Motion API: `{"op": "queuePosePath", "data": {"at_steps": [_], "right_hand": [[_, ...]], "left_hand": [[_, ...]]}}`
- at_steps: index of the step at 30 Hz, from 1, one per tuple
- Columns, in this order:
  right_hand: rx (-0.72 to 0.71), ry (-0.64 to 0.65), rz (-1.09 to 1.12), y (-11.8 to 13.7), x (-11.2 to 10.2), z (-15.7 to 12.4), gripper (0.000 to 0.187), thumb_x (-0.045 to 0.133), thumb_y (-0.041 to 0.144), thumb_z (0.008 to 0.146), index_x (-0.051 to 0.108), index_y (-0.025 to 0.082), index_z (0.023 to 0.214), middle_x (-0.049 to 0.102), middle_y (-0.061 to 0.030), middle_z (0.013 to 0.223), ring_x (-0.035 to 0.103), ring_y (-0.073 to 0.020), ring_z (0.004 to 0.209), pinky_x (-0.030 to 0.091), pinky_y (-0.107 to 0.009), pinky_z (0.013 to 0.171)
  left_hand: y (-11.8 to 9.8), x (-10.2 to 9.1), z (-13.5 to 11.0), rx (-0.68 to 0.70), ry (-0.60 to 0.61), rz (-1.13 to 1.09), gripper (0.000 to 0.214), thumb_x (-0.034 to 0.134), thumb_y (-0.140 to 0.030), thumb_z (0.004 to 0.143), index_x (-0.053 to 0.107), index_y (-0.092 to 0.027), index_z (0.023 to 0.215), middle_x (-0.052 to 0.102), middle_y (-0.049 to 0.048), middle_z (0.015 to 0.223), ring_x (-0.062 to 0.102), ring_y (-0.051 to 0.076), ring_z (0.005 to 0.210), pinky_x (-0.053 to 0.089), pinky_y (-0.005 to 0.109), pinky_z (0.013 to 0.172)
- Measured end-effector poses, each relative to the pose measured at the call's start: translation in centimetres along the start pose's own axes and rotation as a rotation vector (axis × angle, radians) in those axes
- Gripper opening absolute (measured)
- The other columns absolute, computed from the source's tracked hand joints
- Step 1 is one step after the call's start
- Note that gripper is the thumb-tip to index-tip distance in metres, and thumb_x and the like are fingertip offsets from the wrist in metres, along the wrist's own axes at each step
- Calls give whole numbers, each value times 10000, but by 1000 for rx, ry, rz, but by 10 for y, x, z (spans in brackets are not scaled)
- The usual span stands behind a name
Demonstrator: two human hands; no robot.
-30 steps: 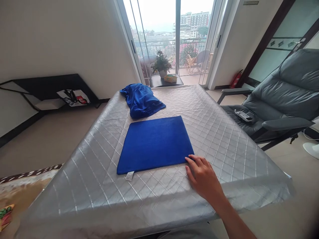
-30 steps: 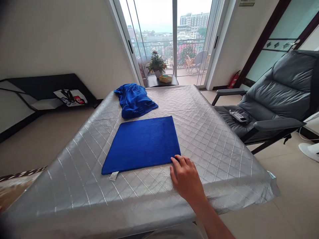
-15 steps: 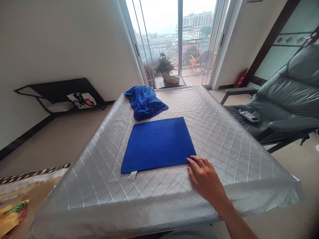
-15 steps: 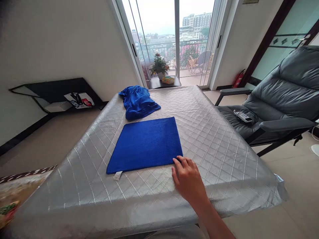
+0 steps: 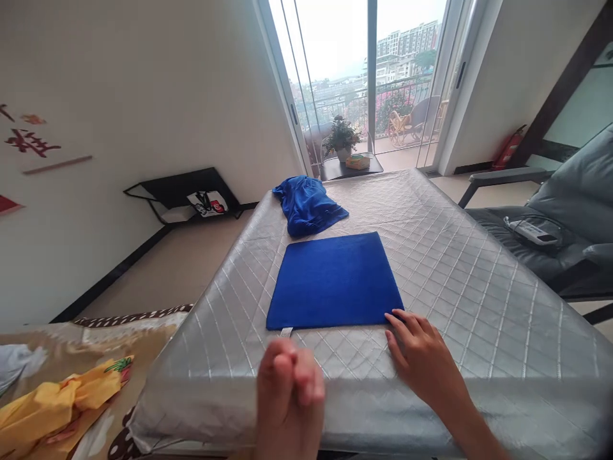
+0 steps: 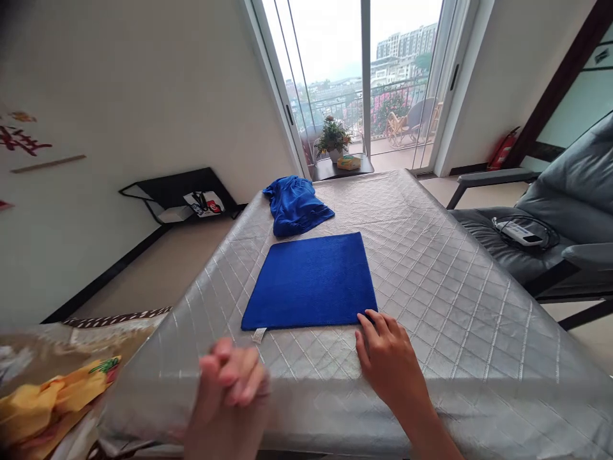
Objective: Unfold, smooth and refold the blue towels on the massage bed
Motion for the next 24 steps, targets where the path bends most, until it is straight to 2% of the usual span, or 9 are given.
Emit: {"op": "queuePosePath", "data": {"at_steps": [2, 5, 9, 16, 20, 24], "right_hand": [[-8, -9, 4, -1, 1, 0, 353, 463, 305, 1015, 666, 185, 1278, 679, -117, 1271, 600, -281, 1162, 508, -462, 979], [-14, -17, 16, -2, 1, 0, 357, 456, 316, 1015, 664, 200, 1282, 683, -114, 1265, 603, -279, 1160, 502, -464, 992], [-30, -4, 15, -1, 2, 0, 364, 469, 322, 1013, 653, 177, 1291, 678, -121, 1271, 597, -282, 1167, 495, -463, 1004], [-47, -13, 20, -1, 1, 0, 360, 451, 329, 1017, 658, 184, 1273, 680, -123, 1261, 598, -285, 1166, 506, -458, 970], [-47, -1, 35, -2, 2, -1, 357, 437, 312, 1015, 647, 182, 1273, 671, -123, 1273, 590, -285, 1178, 505, -467, 980], [-49, 16, 42, -4, 4, -2, 344, 460, 293, 1004, 636, 192, 1281, 665, -123, 1286, 587, -286, 1183, 505, -474, 988]], "left_hand": [[16, 7, 20, -59, -71, -81, 166, 593, -199, 995, 715, -193, 882, 719, -7, 773, 644, 67, 608, 567, 170, 605], [43, 20, 33, -191, -149, -198, 242, 544, -133, 999, 741, -159, 861, 768, 25, 811, 720, 90, 677, 602, 181, 677], [56, 38, 33, -248, -29, -230, 263, 526, -197, 1011, 771, -141, 935, 796, 84, 973, 764, 165, 897, 614, 270, 858], [56, 47, 29, -269, 139, -237, 350, 475, -298, 1014, 769, -118, 1073, 763, 139, 1155, 688, 258, 1169, 510, 418, 1076], [59, 52, 25, -289, 189, -233, 362, 496, -336, 989, 750, -121, 1131, 726, 156, 1244, 605, 308, 1287, 452, 511, 1122], [61, 56, 22, -299, 226, -221, 377, 502, -358, 981, 713, -147, 1212, 682, 146, 1331, 545, 329, 1349, 433, 555, 1123]]}}
Point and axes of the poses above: each hand's wrist, its own z-axis towards the middle knuckle, its own x-axis out of the palm, y = z × x, the point moved 9 cm from there along z, towards the middle knuckle
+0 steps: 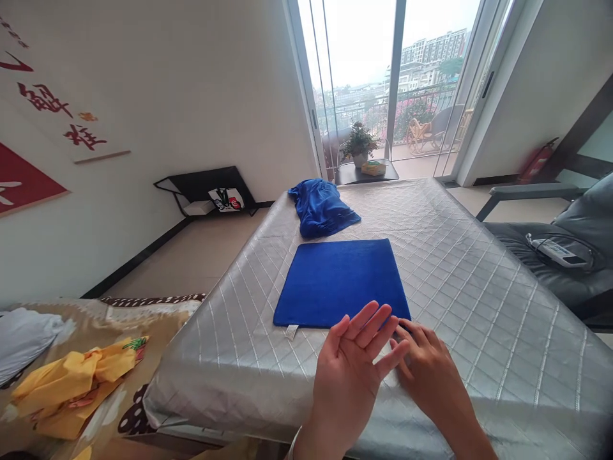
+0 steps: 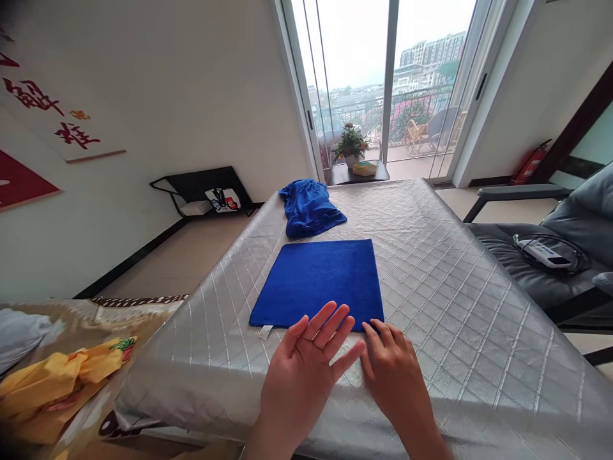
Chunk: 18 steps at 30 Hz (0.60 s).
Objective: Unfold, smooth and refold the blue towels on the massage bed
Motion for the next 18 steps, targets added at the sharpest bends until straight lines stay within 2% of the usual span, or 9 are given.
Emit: {"op": "queuePosePath", "data": {"at_steps": [3, 5, 6, 8, 10, 12, 14, 16, 18], "right_hand": [[-8, -3, -8, 1, 0, 0, 328, 464, 281, 1002, 649, 186, 1257, 662, -123, 1291, 586, -284, 1184, 506, -469, 985], [-10, -10, -19, 2, -1, 1, 328, 463, 284, 1006, 653, 189, 1257, 665, -120, 1287, 587, -284, 1185, 502, -463, 986], [-8, -15, -26, 2, -2, 1, 332, 465, 290, 1008, 651, 188, 1264, 668, -119, 1282, 588, -284, 1183, 500, -462, 986], [-3, -27, -40, 3, -3, 2, 343, 477, 301, 1010, 644, 177, 1283, 676, -119, 1267, 592, -285, 1172, 496, -460, 983], [0, -31, -48, 3, -3, 2, 348, 488, 308, 1009, 641, 173, 1290, 680, -118, 1260, 594, -282, 1164, 495, -452, 976], [5, -29, -51, 3, -3, 2, 343, 488, 309, 1010, 642, 181, 1289, 679, -113, 1266, 593, -277, 1168, 491, -443, 975], [8, -29, -49, 3, -3, 2, 339, 480, 305, 1013, 642, 186, 1286, 677, -112, 1271, 590, -275, 1176, 486, -438, 982], [5, -26, -47, 3, -3, 2, 341, 471, 299, 1016, 638, 174, 1286, 675, -117, 1271, 586, -274, 1183, 482, -440, 990], [8, -22, -45, 3, -3, 2, 341, 463, 301, 1018, 637, 162, 1277, 675, -123, 1267, 586, -275, 1179, 478, -445, 996]], "left_hand": [[0, 4, -3, 10, 53, 37, 374, 530, -335, 977, 677, -173, 1281, 667, 127, 1358, 606, 319, 1282, 475, 546, 1085], [0, 5, -7, 27, 128, 93, 358, 591, -252, 951, 665, -209, 1299, 705, 97, 1302, 747, 222, 995, 582, 421, 954], [0, 6, -9, 44, 184, 121, 357, 630, -213, 931, 672, -226, 1285, 742, 76, 1228, 757, 147, 776, 622, 319, 815], [-4, 7, -14, 111, 314, 154, 332, 725, -209, 888, 704, -249, 1217, 797, 12, 962, 563, 29, 397, 525, 151, 477], [-13, 8, -19, 221, 411, 174, 222, 777, -317, 874, 743, -243, 1081, 697, -68, 600, 334, 7, 263, 336, 110, 312], [-25, 6, -18, 330, 385, 275, 223, 736, -440, 902, 757, -218, 892, 486, -105, 381, 255, 21, 256, 297, 115, 317], [-34, 9, -11, 400, 287, 521, 388, 631, -512, 959, 746, -195, 766, 416, -88, 335, 314, 40, 278, 351, 138, 374], [-38, 19, 2, 438, 217, 877, 417, 570, -512, 991, 770, -188, 819, 549, -40, 417, 484, 75, 361, 439, 174, 467], [-34, 33, 20, 491, 226, 1264, 353, 534, -461, 1016, 778, -206, 995, 732, 22, 669, 679, 138, 599, 528, 218, 628]]}}
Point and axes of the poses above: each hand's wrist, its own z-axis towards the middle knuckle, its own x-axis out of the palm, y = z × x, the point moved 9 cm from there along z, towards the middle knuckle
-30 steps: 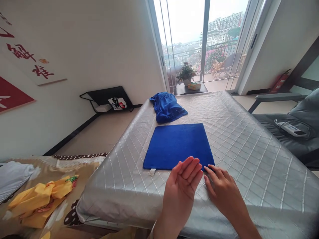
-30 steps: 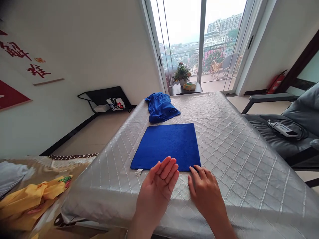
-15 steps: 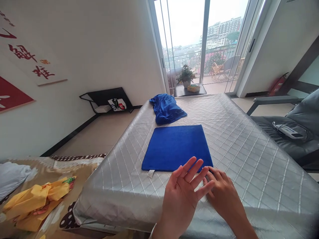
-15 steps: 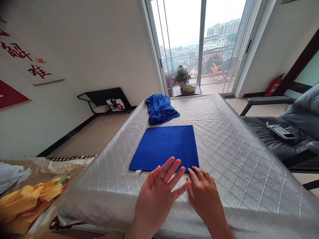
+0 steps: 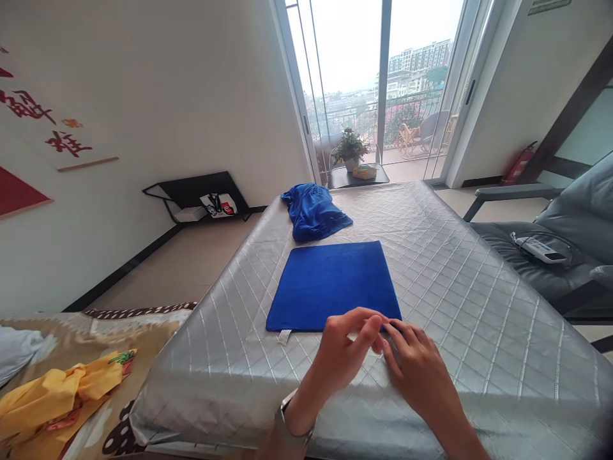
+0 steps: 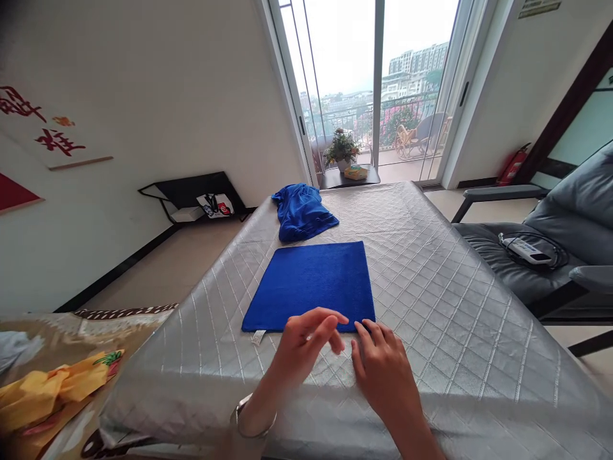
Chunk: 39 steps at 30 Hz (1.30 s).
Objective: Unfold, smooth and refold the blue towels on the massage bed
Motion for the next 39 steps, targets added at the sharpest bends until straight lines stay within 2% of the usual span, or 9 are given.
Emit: {"op": "queuePosePath", "data": {"at_steps": [2, 5, 8, 11, 17, 20, 24, 27, 39], "right_hand": [[11, 5, 2, -1, 2, 0, 349, 455, 315, 1022, 632, 155, 1277, 670, -128, 1273, 588, -274, 1170, 478, -445, 998], [46, 33, -6, -5, 7, 1, 364, 448, 314, 1018, 626, 141, 1284, 669, -145, 1272, 589, -276, 1158, 491, -438, 978], [80, 91, -40, -8, 13, 1, 367, 470, 269, 992, 640, 116, 1279, 680, -161, 1254, 586, -287, 1157, 490, -436, 982], [101, 143, -76, -9, 15, 2, 379, 483, 269, 977, 663, 125, 1278, 651, -154, 1342, 577, -292, 1186, 479, -431, 999], [166, 173, -104, -12, 14, 2, 496, 390, 327, 1002, 592, 130, 1411, 578, -125, 1466, 558, -295, 1247, 475, -454, 1008], [177, 178, -98, -12, 15, 2, 521, 361, 344, 1002, 586, 139, 1425, 577, -116, 1468, 553, -301, 1256, 474, -461, 1014], [176, 167, -100, -13, 16, 1, 540, 343, 360, 999, 585, 143, 1430, 583, -108, 1463, 553, -306, 1254, 480, -471, 1012], [170, 160, -111, -14, 17, 0, 562, 331, 375, 1002, 577, 110, 1431, 586, -117, 1457, 559, -308, 1242, 482, -476, 1009], [170, 120, -114, -19, 18, 2, 605, 305, 451, 998, 614, 109, 1391, 624, -107, 1414, 580, -305, 1209, 514, -470, 962]], "left_hand": [[3, 17, 20, 118, 91, 356, 312, 499, -395, 1035, 740, -227, 1140, 786, 59, 1005, 730, 194, 939, 552, 279, 851], [27, 51, 39, 330, 230, 802, 381, 420, -366, 1062, 650, -185, 1306, 627, 101, 1415, 550, 232, 1338, 410, 377, 1141], [64, 73, 44, 413, 342, 1091, 508, 291, -408, 1092, 505, -135, 1463, 449, 116, 1582, 334, 230, 1502, 271, 409, 1236], [86, 73, 38, 405, 406, 1229, 581, 180, -440, 1099, 383, -131, 1547, 366, 98, 1628, 227, 206, 1541, 234, 402, 1251], [99, 13, 14, 226, 395, 1225, 664, 188, -579, 1064, 219, -210, 1616, 233, 42, 1673, 153, 196, 1557, 187, 438, 1271], [117, -44, -2, 62, 330, 1267, 674, 184, -589, 1060, 187, -215, 1622, 206, 47, 1676, 156, 216, 1557, 189, 472, 1269], [141, -136, -27, -137, 76, 1383, 685, 209, -599, 1054, 201, -214, 1620, 226, 86, 1669, 192, 264, 1547, 243, 522, 1244], [150, -176, -44, -187, -85, 1416, 682, 203, -570, 1062, 199, -178, 1621, 235, 112, 1664, 216, 271, 1540, 267, 523, 1237], [140, -176, -52, -161, -225, 1360, 613, 258, -434, 1073, 252, -130, 1605, 313, 124, 1642, 294, 246, 1518, 292, 481, 1239]]}}
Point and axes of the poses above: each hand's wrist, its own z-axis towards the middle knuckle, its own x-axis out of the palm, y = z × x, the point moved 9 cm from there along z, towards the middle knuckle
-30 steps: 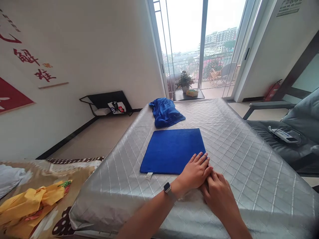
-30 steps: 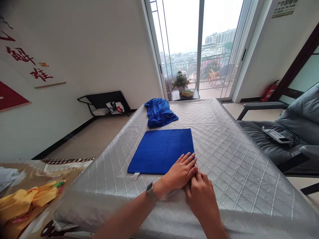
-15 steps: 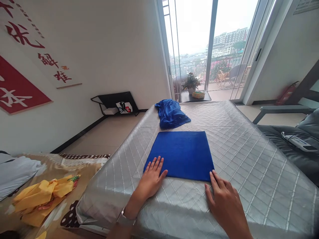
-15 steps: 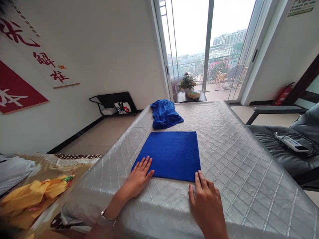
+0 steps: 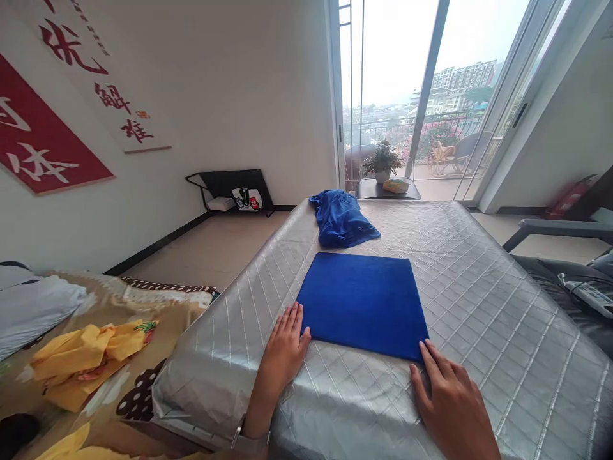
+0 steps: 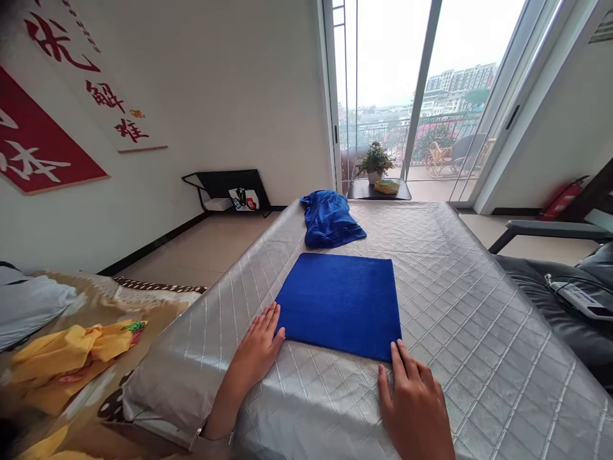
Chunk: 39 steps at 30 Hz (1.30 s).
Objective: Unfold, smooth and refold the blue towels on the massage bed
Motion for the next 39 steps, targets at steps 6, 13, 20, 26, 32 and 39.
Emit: {"op": "queuePosePath", "data": {"at_steps": [6, 13, 20, 26, 32, 39], "right_hand": [[6, -20, -3, -3, 3, 1, 586, 339, 457, 987, 619, 131, 1386, 642, -106, 1390, 587, -302, 1199, 514, -463, 966], [-3, -8, -15, -6, 6, 0, 575, 355, 457, 987, 614, 142, 1391, 636, -107, 1397, 595, -301, 1190, 517, -474, 978], [-29, 25, -76, -4, 8, 3, 549, 370, 421, 986, 616, 143, 1391, 631, -115, 1402, 602, -298, 1190, 522, -467, 982], [-156, 170, -206, -5, 12, 4, 499, 442, 417, 970, 625, 219, 1390, 591, -76, 1460, 620, -293, 1193, 524, -445, 956], [-253, 333, -273, -4, -4, 48, 442, 413, 351, 991, 680, 199, 1309, 715, -115, 1268, 665, -292, 1115, 519, -442, 920], [-238, 310, -233, 11, 9, 123, 598, 279, 390, 1040, 478, 53, 1493, 519, -197, 1505, 499, -298, 1369, 380, -447, 1120]], "left_hand": [[-1, -1, -1, 5, -32, -16, 590, 287, -396, 1064, 293, -141, 1595, 351, 123, 1627, 323, 250, 1505, 314, 482, 1228], [-3, -3, -1, 8, -43, -41, 569, 298, -360, 1051, 337, -154, 1581, 361, 115, 1622, 345, 249, 1496, 315, 490, 1226], [-4, -6, -1, -9, -34, -63, 561, 341, -337, 1028, 381, -167, 1561, 370, 113, 1619, 354, 256, 1492, 324, 494, 1219], [-3, -3, 0, -8, -17, -86, 566, 334, -376, 1034, 385, -161, 1556, 380, 124, 1615, 358, 267, 1490, 331, 525, 1210], [-3, -14, -1, -42, -35, -90, 537, 366, -380, 1026, 441, -197, 1524, 470, 97, 1569, 427, 266, 1449, 379, 498, 1183], [-8, -36, -2, -66, -69, -80, 465, 412, -369, 1008, 568, -211, 1417, 592, 83, 1454, 544, 276, 1334, 441, 503, 1129]]}}
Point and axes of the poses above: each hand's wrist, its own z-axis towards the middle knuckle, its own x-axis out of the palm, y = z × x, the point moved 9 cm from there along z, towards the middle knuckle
